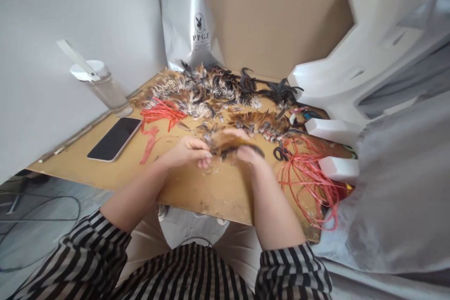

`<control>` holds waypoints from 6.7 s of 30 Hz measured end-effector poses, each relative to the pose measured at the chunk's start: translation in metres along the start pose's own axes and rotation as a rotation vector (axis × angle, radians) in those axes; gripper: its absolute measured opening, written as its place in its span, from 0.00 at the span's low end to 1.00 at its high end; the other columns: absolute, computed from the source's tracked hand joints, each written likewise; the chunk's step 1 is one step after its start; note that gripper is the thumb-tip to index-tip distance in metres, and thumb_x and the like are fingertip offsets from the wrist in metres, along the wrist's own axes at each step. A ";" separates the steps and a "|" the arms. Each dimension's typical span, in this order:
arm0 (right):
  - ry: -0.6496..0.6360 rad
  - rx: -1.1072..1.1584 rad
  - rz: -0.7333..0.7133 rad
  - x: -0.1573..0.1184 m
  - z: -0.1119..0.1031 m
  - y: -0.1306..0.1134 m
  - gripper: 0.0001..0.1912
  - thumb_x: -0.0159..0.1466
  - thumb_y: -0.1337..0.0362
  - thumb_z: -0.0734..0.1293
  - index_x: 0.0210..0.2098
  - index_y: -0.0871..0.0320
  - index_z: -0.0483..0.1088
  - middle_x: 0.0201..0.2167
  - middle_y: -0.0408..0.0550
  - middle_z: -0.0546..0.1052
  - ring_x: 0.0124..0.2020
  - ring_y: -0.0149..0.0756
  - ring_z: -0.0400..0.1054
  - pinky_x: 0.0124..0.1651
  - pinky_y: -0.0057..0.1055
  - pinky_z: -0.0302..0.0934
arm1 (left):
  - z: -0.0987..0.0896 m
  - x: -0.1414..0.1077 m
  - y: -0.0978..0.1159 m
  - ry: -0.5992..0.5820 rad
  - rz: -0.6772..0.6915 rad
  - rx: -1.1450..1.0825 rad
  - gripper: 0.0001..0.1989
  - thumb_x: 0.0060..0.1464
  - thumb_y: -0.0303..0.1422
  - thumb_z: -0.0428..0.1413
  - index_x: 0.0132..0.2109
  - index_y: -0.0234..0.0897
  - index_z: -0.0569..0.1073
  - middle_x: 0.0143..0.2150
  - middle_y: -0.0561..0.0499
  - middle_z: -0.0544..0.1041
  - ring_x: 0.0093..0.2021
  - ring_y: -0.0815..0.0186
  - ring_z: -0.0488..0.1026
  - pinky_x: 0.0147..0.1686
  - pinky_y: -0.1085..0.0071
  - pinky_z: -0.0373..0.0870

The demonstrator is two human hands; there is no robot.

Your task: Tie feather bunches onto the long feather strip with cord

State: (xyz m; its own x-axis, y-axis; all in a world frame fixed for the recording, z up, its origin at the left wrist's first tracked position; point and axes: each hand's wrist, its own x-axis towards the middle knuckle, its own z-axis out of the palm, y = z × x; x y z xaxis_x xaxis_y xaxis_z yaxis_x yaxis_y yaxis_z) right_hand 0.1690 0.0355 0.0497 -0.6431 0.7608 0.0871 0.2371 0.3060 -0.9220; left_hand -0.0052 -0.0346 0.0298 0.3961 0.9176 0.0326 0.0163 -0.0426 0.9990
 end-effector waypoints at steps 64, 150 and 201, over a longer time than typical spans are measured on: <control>0.255 -0.309 -0.465 0.001 0.036 -0.001 0.08 0.59 0.65 0.61 0.27 0.58 0.70 0.32 0.48 0.68 0.35 0.33 0.63 0.39 0.32 0.58 | -0.015 0.014 -0.022 0.289 -0.176 -0.658 0.02 0.46 0.25 0.57 0.29 0.28 0.72 0.21 0.52 0.71 0.18 0.80 0.66 0.19 0.86 0.62; -0.059 -0.157 0.055 0.004 0.081 0.024 0.09 0.51 0.61 0.65 0.24 0.62 0.71 0.17 0.42 0.70 0.18 0.23 0.56 0.20 0.21 0.48 | -0.011 -0.046 -0.051 0.477 -0.167 0.166 0.09 0.42 0.32 0.58 0.32 0.30 0.74 0.22 0.52 0.72 0.20 0.74 0.67 0.24 0.77 0.65; -0.215 -0.378 -0.236 0.007 0.084 0.036 0.09 0.54 0.69 0.62 0.27 0.59 0.74 0.24 0.43 0.74 0.26 0.28 0.64 0.31 0.23 0.54 | -0.005 -0.064 -0.047 0.477 -0.045 0.480 0.05 0.44 0.29 0.55 0.31 0.34 0.72 0.26 0.52 0.74 0.25 0.72 0.67 0.27 0.77 0.62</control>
State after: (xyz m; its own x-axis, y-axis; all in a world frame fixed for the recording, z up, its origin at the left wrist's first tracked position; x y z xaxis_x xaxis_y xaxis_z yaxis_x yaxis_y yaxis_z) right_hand 0.1121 0.0038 -0.0144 -0.8372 0.5226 0.1608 0.2889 0.6725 -0.6814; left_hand -0.0361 -0.0897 -0.0189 -0.0613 0.9919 0.1113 0.4726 -0.0694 0.8786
